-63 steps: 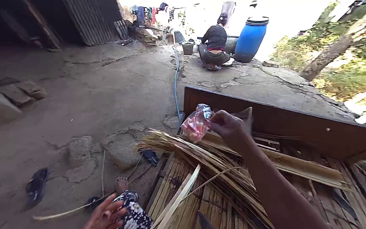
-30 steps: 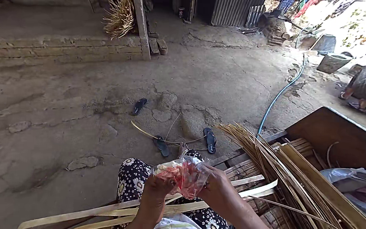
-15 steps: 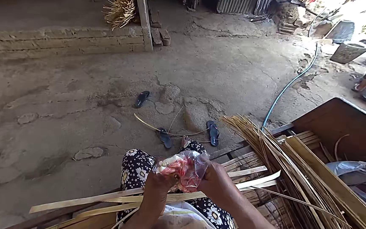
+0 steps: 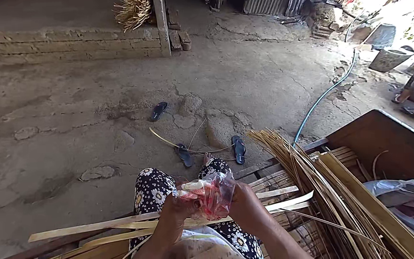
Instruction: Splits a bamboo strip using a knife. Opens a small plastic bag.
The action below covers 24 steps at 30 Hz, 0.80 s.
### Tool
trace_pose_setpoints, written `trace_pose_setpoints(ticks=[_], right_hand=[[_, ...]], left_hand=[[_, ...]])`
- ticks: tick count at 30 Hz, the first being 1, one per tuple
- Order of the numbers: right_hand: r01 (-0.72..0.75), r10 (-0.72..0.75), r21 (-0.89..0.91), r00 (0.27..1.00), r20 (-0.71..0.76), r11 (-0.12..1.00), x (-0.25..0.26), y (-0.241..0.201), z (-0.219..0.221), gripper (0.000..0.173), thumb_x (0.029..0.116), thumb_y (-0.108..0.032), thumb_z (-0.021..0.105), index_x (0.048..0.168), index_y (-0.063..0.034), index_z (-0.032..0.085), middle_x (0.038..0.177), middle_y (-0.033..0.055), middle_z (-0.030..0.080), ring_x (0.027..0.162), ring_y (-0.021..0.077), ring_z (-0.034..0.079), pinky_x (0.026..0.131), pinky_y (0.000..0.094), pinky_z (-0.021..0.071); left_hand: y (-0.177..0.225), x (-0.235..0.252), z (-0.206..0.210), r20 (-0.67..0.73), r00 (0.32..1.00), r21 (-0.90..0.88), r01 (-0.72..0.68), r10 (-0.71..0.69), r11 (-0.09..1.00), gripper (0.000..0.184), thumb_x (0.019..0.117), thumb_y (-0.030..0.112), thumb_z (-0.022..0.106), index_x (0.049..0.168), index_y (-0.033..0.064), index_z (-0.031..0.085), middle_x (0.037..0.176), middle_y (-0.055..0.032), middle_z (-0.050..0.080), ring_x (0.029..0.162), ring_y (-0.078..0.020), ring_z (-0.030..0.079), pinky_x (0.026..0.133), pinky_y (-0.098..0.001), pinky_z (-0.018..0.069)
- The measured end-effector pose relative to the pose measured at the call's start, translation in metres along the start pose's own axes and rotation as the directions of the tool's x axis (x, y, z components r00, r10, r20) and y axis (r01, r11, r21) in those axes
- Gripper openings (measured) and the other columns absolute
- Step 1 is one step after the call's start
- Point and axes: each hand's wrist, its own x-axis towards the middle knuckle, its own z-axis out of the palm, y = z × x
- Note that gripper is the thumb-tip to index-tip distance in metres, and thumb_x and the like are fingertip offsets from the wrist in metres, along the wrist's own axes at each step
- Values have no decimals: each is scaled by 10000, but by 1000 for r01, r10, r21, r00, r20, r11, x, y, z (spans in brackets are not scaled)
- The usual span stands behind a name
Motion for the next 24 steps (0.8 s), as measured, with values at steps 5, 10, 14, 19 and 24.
trace_pose_setpoints(ticks=[5,10,14,19,24], right_hand=[[-54,63,157,996,-57,986,3,5,-5,189,898,-84,719,1085,-91,742,883,-48,747,690,4,694,642,192,610],[-117,117,184,993,14,976,1,7,-11,202,899,-115,737,1099,-100,715,872,-32,743,671,53,704,624,224,620],[-226,199,139,962,188,964,0,0,-17,264,869,-100,774,1122,-96,701,889,-35,742,697,50,709,652,230,623],[-183,174,44,970,167,982,2,4,-12,181,847,-112,779,1018,-79,732,872,-39,738,754,10,700,720,213,608],[-94,91,125,995,30,988,1,7,-8,239,818,-79,767,1055,-87,741,870,-41,747,710,22,709,669,220,625]], left_hand=[[-6,1,7,-84,996,-161,-19,5,987,217,807,84,832,1010,99,756,944,-60,769,847,-143,749,800,-332,636],[-5,3,11,-127,991,-181,19,-42,983,192,834,-7,764,1008,67,730,932,-80,764,830,-154,750,791,-338,638],[-9,3,10,-135,990,-152,11,-32,988,241,857,-43,730,1074,46,674,946,-74,753,840,-145,742,789,-324,634],[-11,4,10,-131,991,-130,-27,10,991,328,829,-71,744,1121,53,661,964,-59,757,862,-137,742,795,-315,632],[-9,5,8,-147,988,-243,14,-51,970,237,828,-1,784,1039,64,698,924,-90,754,813,-162,747,760,-344,642]])
